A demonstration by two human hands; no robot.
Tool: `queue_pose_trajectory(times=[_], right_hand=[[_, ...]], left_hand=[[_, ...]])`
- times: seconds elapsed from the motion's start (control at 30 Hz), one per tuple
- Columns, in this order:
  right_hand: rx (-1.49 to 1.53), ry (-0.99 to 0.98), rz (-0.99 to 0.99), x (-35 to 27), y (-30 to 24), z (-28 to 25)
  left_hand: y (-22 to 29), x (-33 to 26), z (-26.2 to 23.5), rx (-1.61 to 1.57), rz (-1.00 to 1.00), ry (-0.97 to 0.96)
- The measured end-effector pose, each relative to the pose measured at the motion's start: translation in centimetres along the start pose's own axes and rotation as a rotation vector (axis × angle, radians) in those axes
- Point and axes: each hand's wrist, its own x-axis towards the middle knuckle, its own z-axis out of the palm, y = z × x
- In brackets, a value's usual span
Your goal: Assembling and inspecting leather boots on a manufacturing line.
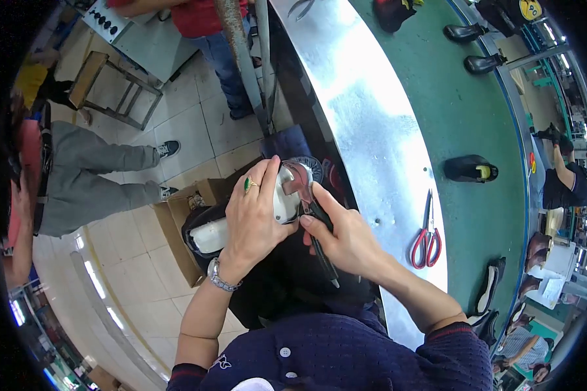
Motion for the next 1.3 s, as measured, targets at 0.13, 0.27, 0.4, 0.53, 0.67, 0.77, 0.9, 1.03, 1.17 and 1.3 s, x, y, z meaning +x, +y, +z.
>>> queue_pose_trajectory(times=[0.13,0.27,0.4,0.53,0.67,0.77,0.9,1.03,1.17,1.3], right_hand=[[0.623,-0.211,0.206,0.1,-1.7,-1.8],[0.716,-0.229,0.257,0.3,-0.7,-2.2],[0.470,-0.055,-0.045,0.0,0.8,-0.1],[0.000,0.004,-0.006,-0.7,-0.3,-1.4],[-0.554,0.010,-0.064,-0.4,-1.5,-3.2],[-0.610,-0.103,-0.111,0.5,-3.5,-5.7],[-0.183,0.399,-0.347,0.7,-5.5,-4.3],[-0.720,0.199,-0.189,2.7,-2.0,-1.0],[-0.555,0.161,-0.254,0.9,-4.7,-3.4],[-0.693,0.319,-0.303,2.4,-1.6,-1.0]], left_hand=[[-0.3,-0.2,0.4,0.032,0.011,0.015],[-0.3,-0.3,0.4,0.041,0.023,0.045],[-0.1,-0.3,0.3,0.060,0.046,0.014],[-0.1,-0.4,0.1,0.111,0.103,-0.007],[-0.2,-0.7,0.4,0.154,0.158,-0.014],[-0.5,-0.9,0.8,0.231,0.172,-0.018],[-0.2,-1.5,1.1,0.243,0.189,0.066],[-0.2,-1.2,1.4,0.135,0.134,0.135],[0.7,-1.6,0.2,-0.032,-0.038,0.130],[0.4,-1.5,1.2,0.141,0.077,0.132]])
